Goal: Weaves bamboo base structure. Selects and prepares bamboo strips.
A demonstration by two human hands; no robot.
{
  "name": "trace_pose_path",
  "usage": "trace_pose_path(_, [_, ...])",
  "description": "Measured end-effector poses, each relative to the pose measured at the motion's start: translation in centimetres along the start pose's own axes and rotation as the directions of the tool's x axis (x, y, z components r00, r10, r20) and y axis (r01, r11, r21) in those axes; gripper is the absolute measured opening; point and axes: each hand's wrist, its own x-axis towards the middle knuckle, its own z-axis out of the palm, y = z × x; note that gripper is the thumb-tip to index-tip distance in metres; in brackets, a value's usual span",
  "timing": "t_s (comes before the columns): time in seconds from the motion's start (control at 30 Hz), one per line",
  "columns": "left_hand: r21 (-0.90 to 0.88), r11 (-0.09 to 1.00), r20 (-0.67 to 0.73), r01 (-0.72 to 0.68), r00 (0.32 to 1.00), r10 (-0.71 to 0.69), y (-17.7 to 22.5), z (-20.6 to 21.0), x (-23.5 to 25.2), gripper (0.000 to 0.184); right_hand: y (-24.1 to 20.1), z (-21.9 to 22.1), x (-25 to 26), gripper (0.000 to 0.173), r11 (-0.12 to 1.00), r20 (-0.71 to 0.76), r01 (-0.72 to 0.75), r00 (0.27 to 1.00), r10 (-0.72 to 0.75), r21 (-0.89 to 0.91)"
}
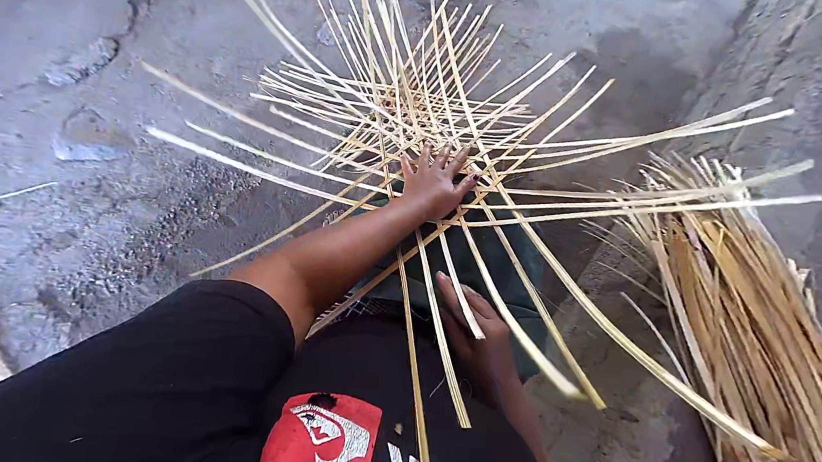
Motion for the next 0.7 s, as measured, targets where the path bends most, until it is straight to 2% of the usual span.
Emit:
trace_pose_path(0.17, [-0.110,0.994,-0.061,0.013,0.998,-0.020,-0.7,-0.3,-0.9,0.070,0.6,1.1,2.1,0.025,0.995,-0.013,0.092,0.996,-0.092,0.037])
trace_pose_path(0.3, [-0.107,0.994,-0.070,-0.008,0.998,0.000,-0.6,-0.3,-1.1,0.075,-0.1,1.4,5.1,0.035,0.952,0.038,0.044,0.998,-0.058,0.302])
trace_pose_path(0.37, [-0.092,0.995,-0.078,-0.033,0.997,0.026,-0.7,0.0,-1.1,0.078,0.2,2.4,6.5,0.034,0.883,0.016,0.036,0.999,-0.049,0.468])
trace_pose_path(0.47, [-0.087,0.995,-0.109,-0.056,0.993,0.047,-0.6,0.2,-1.4,0.077,0.7,3.7,7.3,0.026,0.746,0.027,-0.065,0.998,0.063,0.662])
trace_pose_path(0.57, [-0.133,0.991,-0.061,-0.028,0.998,0.020,-0.3,-0.3,-1.3,0.076,0.4,4.2,6.8,0.024,0.733,0.035,-0.154,0.984,0.175,0.663])
trace_pose_path(0.7, [-0.115,0.993,0.029,0.015,1.000,-0.012,0.7,0.1,-1.8,0.076,-0.2,3.9,4.9,0.024,0.758,0.023,-0.169,0.980,0.200,0.630])
